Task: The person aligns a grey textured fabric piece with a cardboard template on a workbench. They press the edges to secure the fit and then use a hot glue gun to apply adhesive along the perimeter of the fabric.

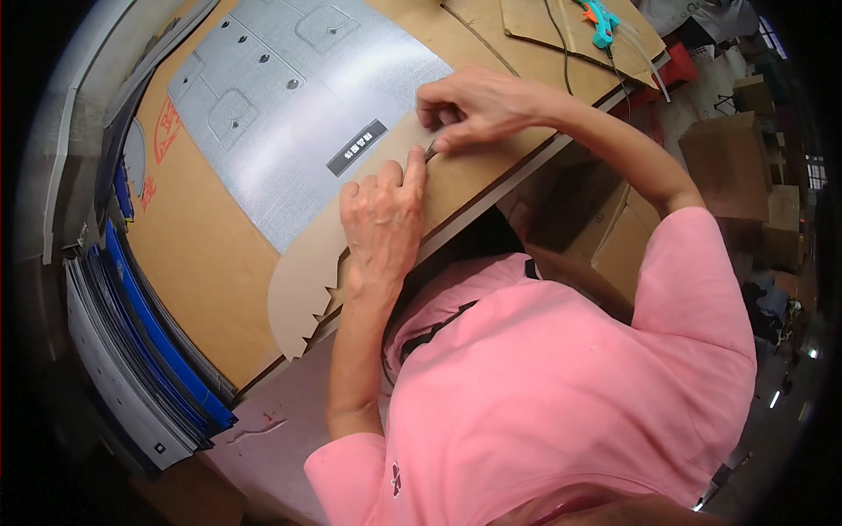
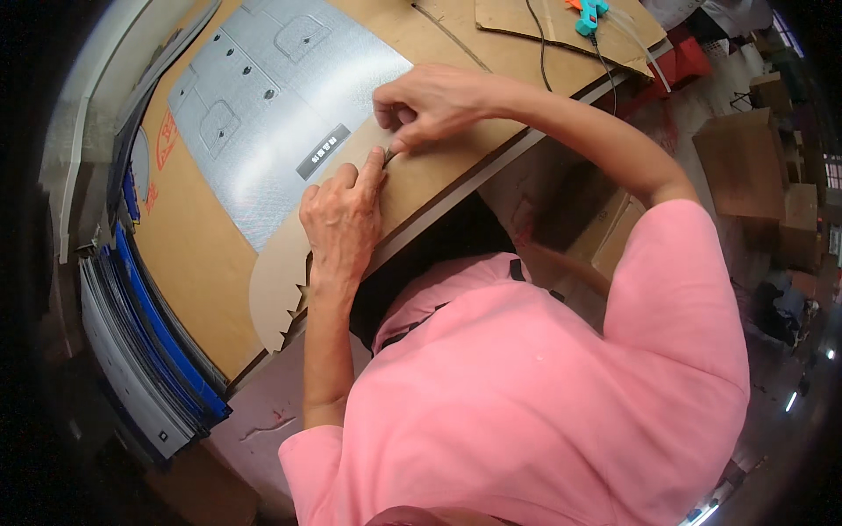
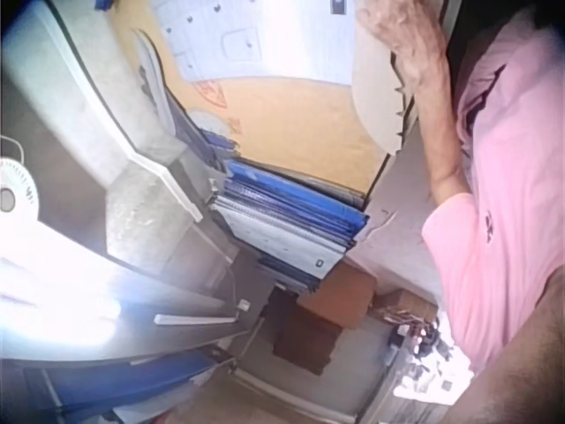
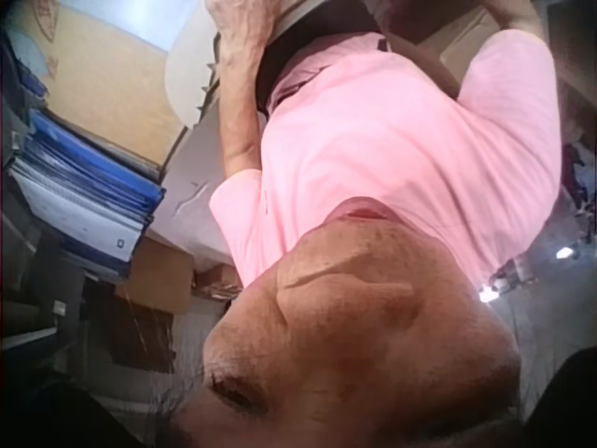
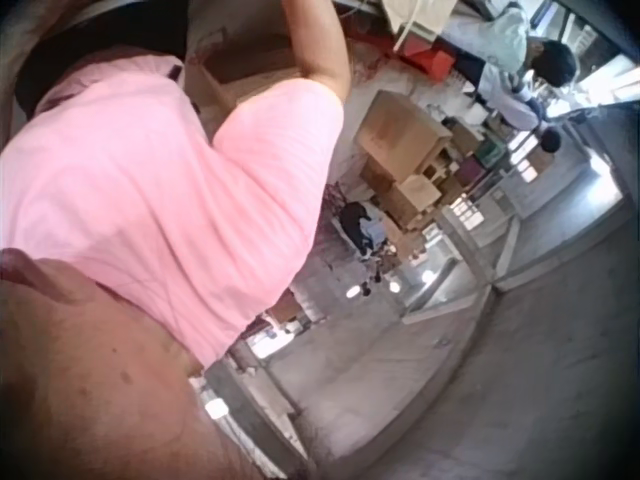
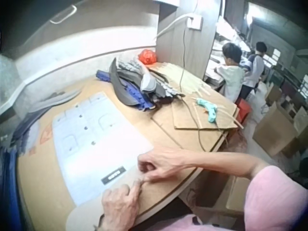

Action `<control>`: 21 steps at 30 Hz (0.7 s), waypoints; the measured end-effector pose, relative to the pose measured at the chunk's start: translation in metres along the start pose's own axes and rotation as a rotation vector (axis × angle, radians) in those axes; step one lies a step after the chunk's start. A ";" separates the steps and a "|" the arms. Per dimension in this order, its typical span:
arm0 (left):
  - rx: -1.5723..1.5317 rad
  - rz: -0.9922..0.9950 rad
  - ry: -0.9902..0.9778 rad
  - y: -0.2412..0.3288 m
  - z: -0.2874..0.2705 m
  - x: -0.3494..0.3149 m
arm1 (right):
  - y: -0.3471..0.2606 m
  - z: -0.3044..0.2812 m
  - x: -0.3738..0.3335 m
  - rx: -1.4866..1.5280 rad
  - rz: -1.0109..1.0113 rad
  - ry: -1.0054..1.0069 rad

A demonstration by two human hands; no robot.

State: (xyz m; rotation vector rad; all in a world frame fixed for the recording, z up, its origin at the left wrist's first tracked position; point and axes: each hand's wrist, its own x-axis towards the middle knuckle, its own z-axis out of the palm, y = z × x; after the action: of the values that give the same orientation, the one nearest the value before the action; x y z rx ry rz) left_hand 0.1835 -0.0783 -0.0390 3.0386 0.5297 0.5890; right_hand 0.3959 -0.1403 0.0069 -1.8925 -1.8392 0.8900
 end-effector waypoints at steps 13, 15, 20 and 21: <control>0.040 0.111 0.079 -0.001 0.002 0.009 | 0.025 0.015 -0.029 -0.477 -0.491 0.289; 0.049 0.136 0.108 -0.002 0.004 0.010 | 0.023 0.012 -0.030 -0.469 -0.490 0.287; -0.011 0.119 0.114 -0.002 0.006 0.009 | 0.031 0.016 -0.028 -0.529 -0.501 0.254; -0.016 0.109 0.119 -0.002 0.006 0.008 | 0.030 0.015 -0.027 -0.499 -0.445 0.209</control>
State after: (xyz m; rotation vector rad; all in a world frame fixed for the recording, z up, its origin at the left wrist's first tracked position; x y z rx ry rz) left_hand 0.1925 -0.0735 -0.0421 3.0467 0.3611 0.7775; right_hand 0.4097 -0.1721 -0.0181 -1.6253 -2.3569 0.0858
